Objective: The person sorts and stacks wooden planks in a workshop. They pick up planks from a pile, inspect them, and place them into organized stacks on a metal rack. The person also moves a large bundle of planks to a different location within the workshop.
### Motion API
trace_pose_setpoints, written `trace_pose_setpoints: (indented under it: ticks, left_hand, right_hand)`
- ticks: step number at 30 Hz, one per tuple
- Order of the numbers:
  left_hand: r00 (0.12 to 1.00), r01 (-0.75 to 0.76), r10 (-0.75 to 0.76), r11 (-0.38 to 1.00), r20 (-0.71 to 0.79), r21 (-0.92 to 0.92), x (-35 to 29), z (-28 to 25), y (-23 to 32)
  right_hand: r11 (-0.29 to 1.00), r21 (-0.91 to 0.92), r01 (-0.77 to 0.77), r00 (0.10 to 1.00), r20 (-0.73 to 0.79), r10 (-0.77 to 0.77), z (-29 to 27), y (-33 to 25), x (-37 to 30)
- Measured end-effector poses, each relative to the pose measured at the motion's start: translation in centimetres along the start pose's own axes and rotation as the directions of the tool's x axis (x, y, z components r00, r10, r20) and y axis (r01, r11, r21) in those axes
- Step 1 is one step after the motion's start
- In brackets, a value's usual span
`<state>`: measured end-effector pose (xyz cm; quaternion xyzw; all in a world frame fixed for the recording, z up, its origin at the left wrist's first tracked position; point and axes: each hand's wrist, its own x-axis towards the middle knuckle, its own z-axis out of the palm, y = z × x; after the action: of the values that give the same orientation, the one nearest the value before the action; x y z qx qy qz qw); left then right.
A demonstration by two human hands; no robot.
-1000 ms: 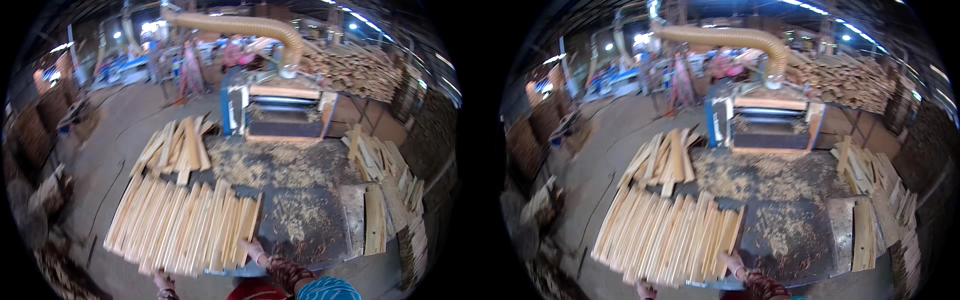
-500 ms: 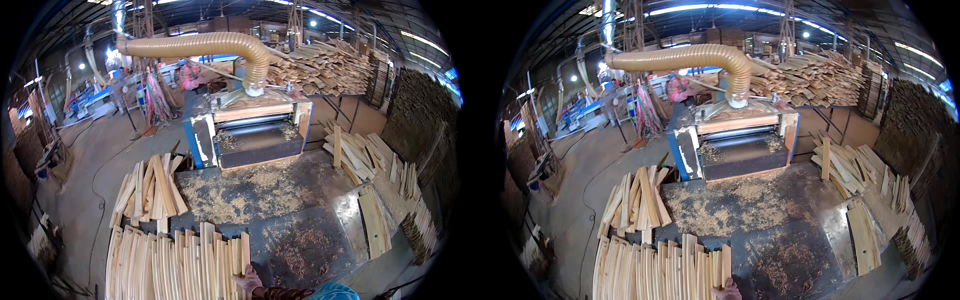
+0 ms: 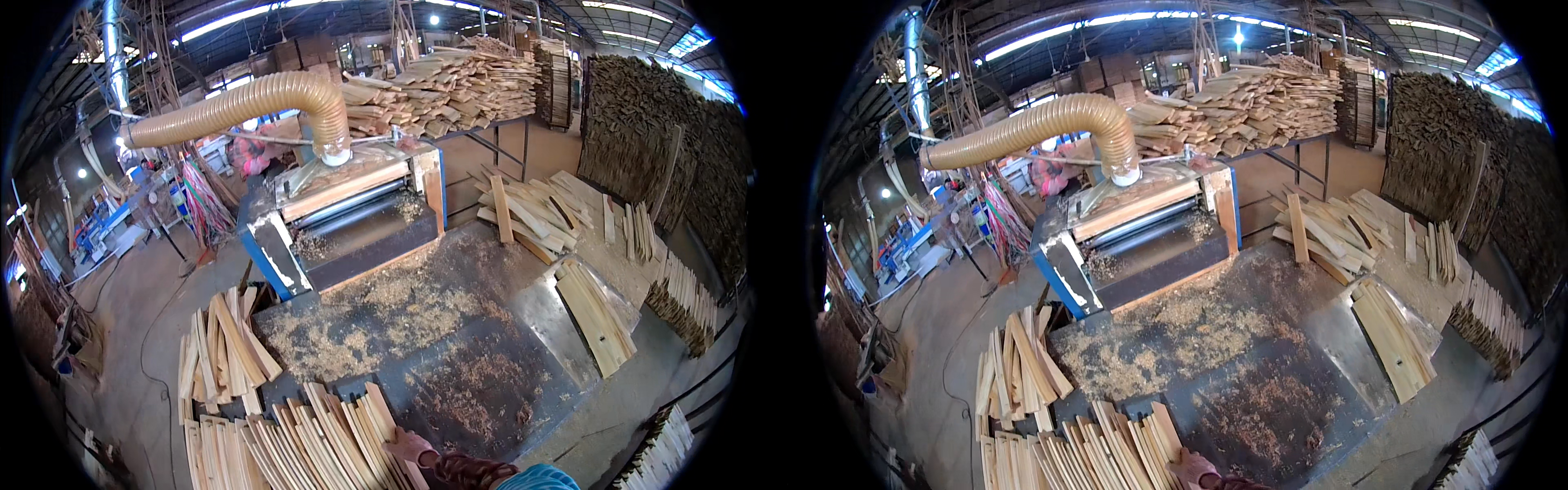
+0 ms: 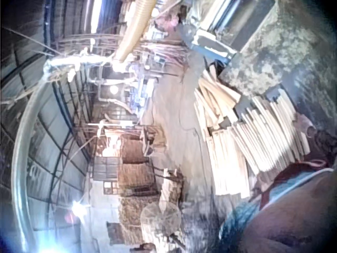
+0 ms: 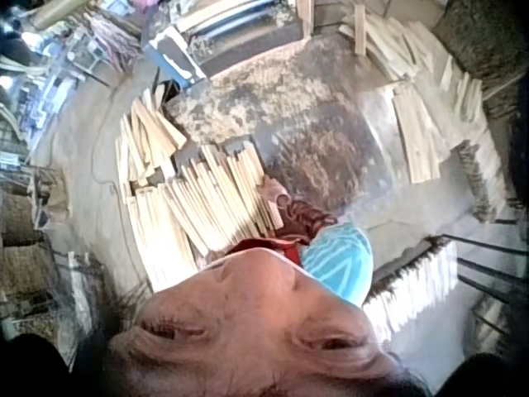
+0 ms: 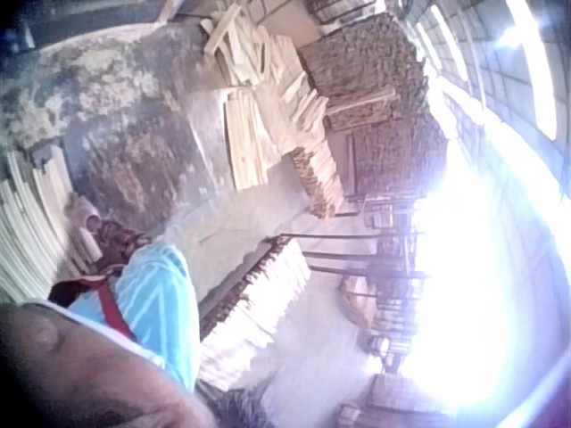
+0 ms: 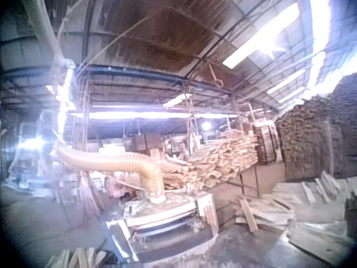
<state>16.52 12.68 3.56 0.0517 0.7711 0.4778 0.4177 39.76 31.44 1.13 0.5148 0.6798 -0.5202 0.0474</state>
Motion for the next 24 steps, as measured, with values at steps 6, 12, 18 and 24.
trace_pose_setpoints:
  ticks: [6, 12, 18, 24]
  left_hand:
    - [0.974, 0.221, -0.221, 0.975, 0.052, -0.004, -3.1, -8.5, -8.5]
    - [0.956, -0.006, -0.051, 0.981, 0.289, 0.193, -6.9, -9.2, -6.2]
    - [0.902, -0.419, 0.429, 0.853, 0.039, 0.311, 4.1, -8.5, -9.6]
    - [0.943, -0.332, 0.301, 0.890, -0.144, -0.312, 8.6, -5.2, -13.6]
  right_hand:
    - [0.974, 0.109, 0.199, 0.952, 0.213, -0.219, 0.6, 8.1, 8.9]
    - [0.902, 0.400, 0.161, 0.975, 0.075, -0.207, -3.2, 7.7, 11.8]
    - [0.915, 0.209, 0.346, 0.930, -0.202, -0.306, -2.5, 1.1, 9.5]
    - [0.812, 0.584, -0.021, 0.993, 0.107, -0.051, -2.0, 0.5, 9.4]
